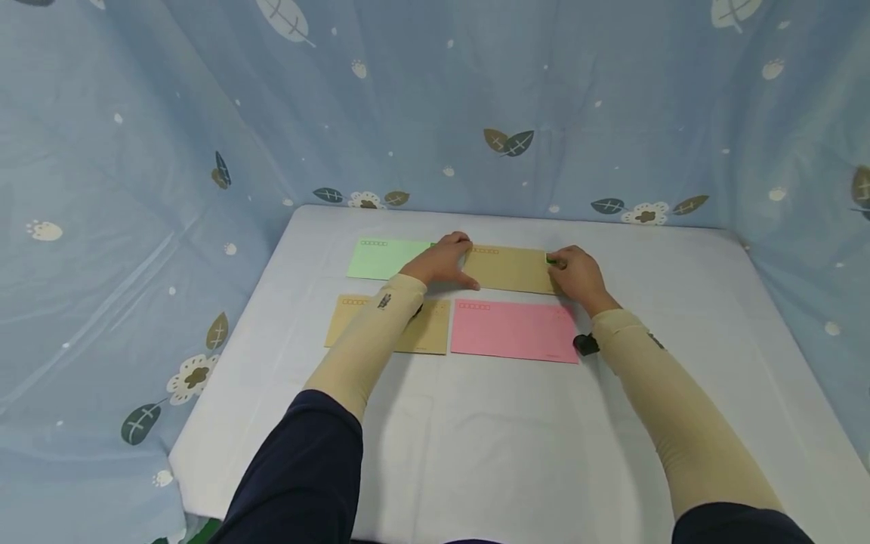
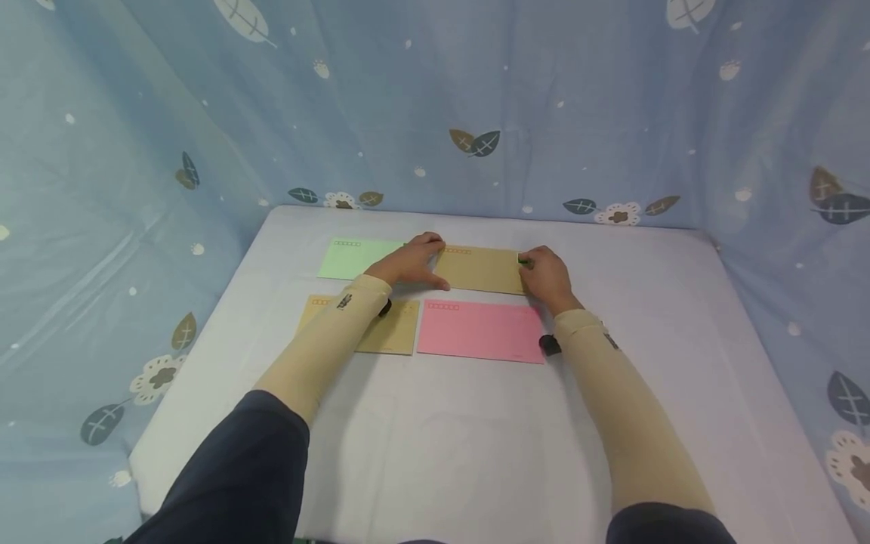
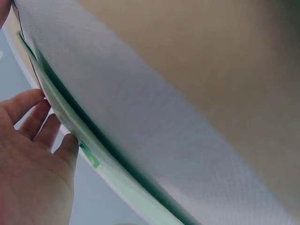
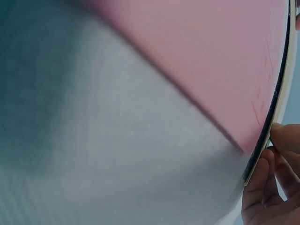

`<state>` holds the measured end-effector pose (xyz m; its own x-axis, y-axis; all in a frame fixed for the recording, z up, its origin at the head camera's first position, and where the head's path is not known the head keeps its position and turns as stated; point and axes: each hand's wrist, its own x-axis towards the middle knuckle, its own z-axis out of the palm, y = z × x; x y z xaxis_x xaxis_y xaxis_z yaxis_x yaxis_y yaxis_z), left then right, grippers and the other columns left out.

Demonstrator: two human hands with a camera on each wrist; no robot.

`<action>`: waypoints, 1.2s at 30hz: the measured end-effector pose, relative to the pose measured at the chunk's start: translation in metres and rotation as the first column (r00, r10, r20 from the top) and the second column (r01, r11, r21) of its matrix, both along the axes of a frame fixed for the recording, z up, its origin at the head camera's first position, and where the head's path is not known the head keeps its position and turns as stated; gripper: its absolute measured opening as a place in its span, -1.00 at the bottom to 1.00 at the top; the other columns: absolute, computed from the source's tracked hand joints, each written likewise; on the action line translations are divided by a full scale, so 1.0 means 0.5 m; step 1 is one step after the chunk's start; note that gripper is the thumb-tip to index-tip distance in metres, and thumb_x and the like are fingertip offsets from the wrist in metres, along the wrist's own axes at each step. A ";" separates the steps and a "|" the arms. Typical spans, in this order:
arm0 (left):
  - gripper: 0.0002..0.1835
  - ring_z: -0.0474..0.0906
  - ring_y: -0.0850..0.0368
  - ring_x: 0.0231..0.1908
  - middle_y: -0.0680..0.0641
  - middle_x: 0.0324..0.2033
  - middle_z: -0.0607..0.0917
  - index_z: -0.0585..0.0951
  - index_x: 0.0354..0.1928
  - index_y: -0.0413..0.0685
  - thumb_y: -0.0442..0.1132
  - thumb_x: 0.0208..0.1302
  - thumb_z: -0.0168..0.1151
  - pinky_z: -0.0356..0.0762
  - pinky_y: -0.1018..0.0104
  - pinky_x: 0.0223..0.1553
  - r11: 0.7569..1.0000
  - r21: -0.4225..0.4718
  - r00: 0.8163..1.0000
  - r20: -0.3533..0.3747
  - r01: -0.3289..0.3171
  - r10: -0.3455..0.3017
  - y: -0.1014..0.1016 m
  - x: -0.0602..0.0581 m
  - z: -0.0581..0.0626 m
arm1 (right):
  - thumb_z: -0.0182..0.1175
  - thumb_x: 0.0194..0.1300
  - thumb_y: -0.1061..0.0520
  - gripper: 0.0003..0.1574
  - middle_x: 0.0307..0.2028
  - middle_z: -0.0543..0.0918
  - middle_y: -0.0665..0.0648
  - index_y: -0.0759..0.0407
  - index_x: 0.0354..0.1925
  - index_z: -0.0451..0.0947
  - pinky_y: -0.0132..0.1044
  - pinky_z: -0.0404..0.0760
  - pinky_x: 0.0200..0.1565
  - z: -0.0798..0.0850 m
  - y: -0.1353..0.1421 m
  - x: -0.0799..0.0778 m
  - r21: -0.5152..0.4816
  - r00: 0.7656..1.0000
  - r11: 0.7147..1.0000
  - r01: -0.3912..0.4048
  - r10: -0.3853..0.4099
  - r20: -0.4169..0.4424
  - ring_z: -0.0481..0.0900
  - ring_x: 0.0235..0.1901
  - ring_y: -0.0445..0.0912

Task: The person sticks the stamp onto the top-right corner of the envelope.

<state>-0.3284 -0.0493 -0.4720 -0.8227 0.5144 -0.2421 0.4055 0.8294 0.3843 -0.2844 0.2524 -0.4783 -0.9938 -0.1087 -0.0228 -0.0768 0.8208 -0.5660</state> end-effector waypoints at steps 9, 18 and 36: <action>0.16 0.02 0.04 0.52 -0.04 0.53 0.12 0.20 0.57 -0.06 0.35 0.05 0.48 0.17 0.14 0.47 1.000 0.007 1.000 -0.009 -0.001 0.001 -0.001 -0.002 0.003 | 0.18 0.48 0.18 -0.59 0.22 0.51 0.34 0.35 0.19 0.60 0.11 0.49 0.19 0.001 0.000 -0.006 0.004 1.000 1.000 0.008 -0.008 0.014 0.53 0.13 0.20; 0.15 0.03 0.04 0.51 -0.05 0.53 0.13 0.21 0.57 -0.06 0.34 0.06 0.49 0.20 0.13 0.45 1.000 0.009 1.000 -0.010 -0.001 0.001 -0.001 0.002 0.005 | 0.17 0.47 0.21 -0.61 0.19 0.53 0.37 0.37 0.17 0.61 0.13 0.49 0.19 -0.002 0.000 -0.005 0.019 1.000 1.000 -0.006 0.007 -0.014 0.54 0.12 0.23; 0.15 0.03 0.04 0.52 -0.05 0.53 0.14 0.23 0.56 -0.08 0.32 0.05 0.51 0.18 0.14 0.46 1.000 0.013 1.000 -0.014 0.001 -0.001 0.001 0.001 0.000 | 0.16 0.48 0.21 -0.60 0.20 0.50 0.39 0.39 0.18 0.59 0.15 0.47 0.23 -0.005 0.004 -0.002 -0.006 1.000 1.000 -0.003 0.003 -0.006 0.51 0.16 0.25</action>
<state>-0.3276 -0.0487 -0.4722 -0.8256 0.5182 -0.2233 0.4118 0.8238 0.3895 -0.2853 0.2542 -0.4810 -0.9936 -0.1119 -0.0165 -0.0825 0.8169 -0.5708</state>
